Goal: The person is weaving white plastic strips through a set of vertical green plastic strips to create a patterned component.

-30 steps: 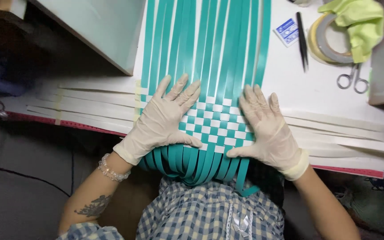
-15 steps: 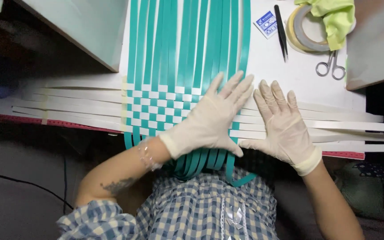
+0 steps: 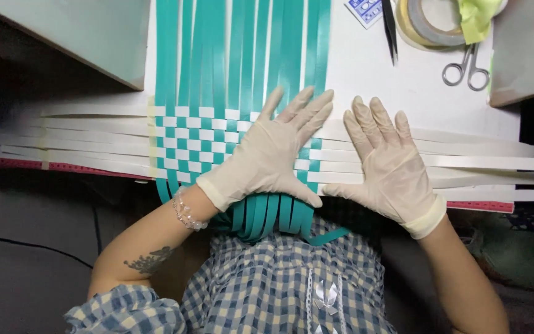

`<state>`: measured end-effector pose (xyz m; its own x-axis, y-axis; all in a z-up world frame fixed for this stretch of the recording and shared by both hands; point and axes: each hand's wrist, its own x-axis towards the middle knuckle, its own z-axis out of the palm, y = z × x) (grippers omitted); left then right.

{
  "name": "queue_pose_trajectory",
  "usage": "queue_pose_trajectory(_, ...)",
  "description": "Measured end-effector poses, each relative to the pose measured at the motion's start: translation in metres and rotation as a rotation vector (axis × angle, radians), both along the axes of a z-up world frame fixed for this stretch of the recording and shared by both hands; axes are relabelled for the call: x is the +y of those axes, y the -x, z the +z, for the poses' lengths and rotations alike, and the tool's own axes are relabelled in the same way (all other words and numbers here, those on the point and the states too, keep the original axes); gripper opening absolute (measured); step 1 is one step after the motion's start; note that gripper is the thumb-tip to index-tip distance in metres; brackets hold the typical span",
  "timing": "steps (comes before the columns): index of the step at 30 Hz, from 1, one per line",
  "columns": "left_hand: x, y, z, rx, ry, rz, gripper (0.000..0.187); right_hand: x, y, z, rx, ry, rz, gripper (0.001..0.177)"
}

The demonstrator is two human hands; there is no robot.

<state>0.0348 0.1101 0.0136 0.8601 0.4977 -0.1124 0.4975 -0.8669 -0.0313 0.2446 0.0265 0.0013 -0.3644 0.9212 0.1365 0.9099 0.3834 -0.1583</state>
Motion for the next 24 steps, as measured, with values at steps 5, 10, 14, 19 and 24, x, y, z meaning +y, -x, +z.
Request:
queue_pose_trajectory(5,0.0,0.004,0.004,-0.029,0.025,0.011,0.144,-0.001,-0.003,-0.003,0.007,0.019,-0.007,0.111)
queue_pose_trajectory(10,-0.004,0.007,0.005,-0.05,-0.006,0.017,0.143,-0.003,-0.004,-0.005,0.016,-0.004,-0.002,0.109)
queue_pose_trajectory(14,-0.008,0.005,0.014,-0.008,0.0,0.045,0.141,-0.002,-0.003,-0.005,0.02,-0.042,-0.002,0.109)
queue_pose_trajectory(19,-0.025,-0.001,0.025,-0.087,0.018,0.119,0.128,-0.004,-0.006,-0.017,-0.008,-0.077,-0.002,0.109)
queue_pose_trajectory(24,-0.028,-0.003,0.009,-0.176,0.191,0.227,0.127,-0.003,-0.005,-0.022,-0.076,0.003,-0.082,0.122)
